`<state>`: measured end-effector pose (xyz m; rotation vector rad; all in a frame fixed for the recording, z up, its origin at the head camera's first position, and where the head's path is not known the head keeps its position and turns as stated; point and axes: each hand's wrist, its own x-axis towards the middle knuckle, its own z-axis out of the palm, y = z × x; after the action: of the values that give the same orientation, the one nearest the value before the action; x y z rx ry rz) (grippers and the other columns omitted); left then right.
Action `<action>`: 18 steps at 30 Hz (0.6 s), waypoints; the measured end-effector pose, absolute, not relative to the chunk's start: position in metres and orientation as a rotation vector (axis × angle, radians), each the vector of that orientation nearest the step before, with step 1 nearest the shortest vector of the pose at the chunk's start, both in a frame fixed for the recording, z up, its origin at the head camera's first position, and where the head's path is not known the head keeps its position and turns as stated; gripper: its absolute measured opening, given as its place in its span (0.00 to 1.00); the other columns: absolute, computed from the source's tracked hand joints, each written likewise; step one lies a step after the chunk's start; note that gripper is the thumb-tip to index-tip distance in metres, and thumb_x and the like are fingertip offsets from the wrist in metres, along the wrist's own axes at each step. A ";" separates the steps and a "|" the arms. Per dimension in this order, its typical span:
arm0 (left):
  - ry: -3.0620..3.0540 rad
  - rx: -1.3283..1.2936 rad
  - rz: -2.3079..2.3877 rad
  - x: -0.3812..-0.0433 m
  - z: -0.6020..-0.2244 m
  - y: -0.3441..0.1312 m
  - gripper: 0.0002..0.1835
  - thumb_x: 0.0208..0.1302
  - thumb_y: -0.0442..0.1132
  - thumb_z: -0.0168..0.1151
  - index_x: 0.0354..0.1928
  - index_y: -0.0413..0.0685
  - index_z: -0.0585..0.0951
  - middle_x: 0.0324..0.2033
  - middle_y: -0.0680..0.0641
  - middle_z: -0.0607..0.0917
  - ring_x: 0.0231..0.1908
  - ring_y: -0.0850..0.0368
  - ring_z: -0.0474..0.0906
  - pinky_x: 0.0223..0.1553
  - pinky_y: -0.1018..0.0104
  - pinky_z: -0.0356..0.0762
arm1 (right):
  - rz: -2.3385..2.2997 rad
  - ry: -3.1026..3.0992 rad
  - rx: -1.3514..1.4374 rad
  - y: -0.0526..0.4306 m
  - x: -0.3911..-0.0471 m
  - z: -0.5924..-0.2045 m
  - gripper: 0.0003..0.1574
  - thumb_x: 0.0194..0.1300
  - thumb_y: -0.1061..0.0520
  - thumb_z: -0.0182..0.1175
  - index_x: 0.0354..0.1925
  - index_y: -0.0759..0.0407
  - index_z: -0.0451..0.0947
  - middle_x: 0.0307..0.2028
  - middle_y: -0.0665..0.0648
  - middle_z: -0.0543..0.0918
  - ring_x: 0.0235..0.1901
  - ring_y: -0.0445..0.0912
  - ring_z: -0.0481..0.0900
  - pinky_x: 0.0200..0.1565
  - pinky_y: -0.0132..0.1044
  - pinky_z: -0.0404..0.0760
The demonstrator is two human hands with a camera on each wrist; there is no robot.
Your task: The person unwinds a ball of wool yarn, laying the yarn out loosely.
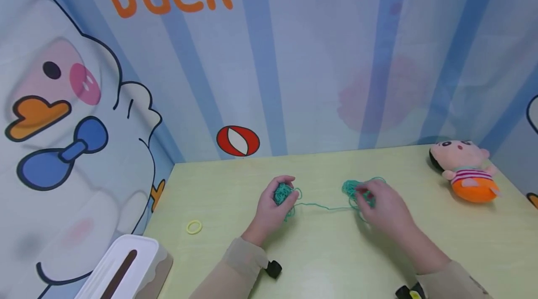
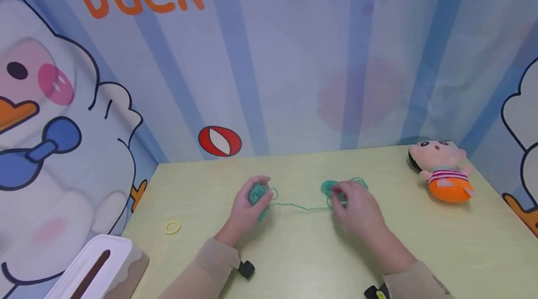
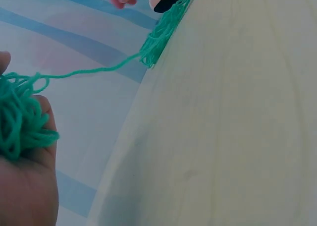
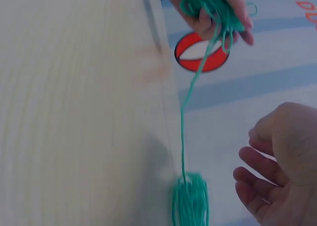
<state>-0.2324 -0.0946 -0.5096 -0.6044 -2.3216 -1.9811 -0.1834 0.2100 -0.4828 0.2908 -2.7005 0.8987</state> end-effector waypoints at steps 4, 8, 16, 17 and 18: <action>-2.336 -0.612 -1.979 -0.232 -0.507 -0.096 0.21 0.81 0.42 0.66 0.71 0.50 0.78 0.63 0.30 0.79 0.59 0.54 0.78 0.63 0.72 0.80 | 0.981 -2.675 0.557 0.161 -0.183 -0.481 0.21 0.79 0.54 0.67 0.64 0.61 0.85 0.59 0.59 0.91 0.60 0.59 0.89 0.62 0.59 0.88; -2.343 -0.637 -1.963 -0.232 -0.507 -0.098 0.21 0.81 0.42 0.67 0.70 0.49 0.80 0.65 0.32 0.82 0.59 0.55 0.81 0.63 0.73 0.80 | 1.013 -2.739 0.663 0.126 -0.185 -0.482 0.24 0.80 0.51 0.67 0.67 0.60 0.84 0.59 0.57 0.92 0.62 0.56 0.89 0.63 0.57 0.87; -2.341 -0.601 -1.914 -0.234 -0.507 -0.098 0.15 0.80 0.42 0.67 0.62 0.46 0.86 0.65 0.47 0.88 0.66 0.46 0.83 0.67 0.70 0.80 | 1.016 -2.702 0.554 0.116 -0.193 -0.490 0.07 0.78 0.57 0.68 0.48 0.54 0.92 0.45 0.50 0.94 0.49 0.49 0.93 0.54 0.50 0.91; -2.344 -0.569 -1.915 -0.234 -0.507 -0.099 0.13 0.80 0.43 0.67 0.60 0.47 0.87 0.62 0.47 0.89 0.64 0.49 0.84 0.66 0.70 0.81 | 1.022 -2.692 0.533 0.120 -0.193 -0.490 0.06 0.78 0.57 0.68 0.48 0.54 0.91 0.46 0.50 0.94 0.50 0.49 0.93 0.55 0.51 0.91; -2.348 -0.537 -1.910 -0.234 -0.507 -0.099 0.12 0.80 0.43 0.67 0.57 0.48 0.88 0.59 0.48 0.90 0.60 0.53 0.85 0.64 0.70 0.81 | 1.030 -2.677 0.517 0.123 -0.193 -0.490 0.06 0.78 0.58 0.68 0.48 0.54 0.91 0.45 0.50 0.94 0.50 0.50 0.92 0.55 0.51 0.90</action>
<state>-0.2338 -0.0988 -0.5073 -0.5375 -2.3480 -1.9101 -0.1928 0.1233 -0.4901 0.5167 -2.6770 1.0298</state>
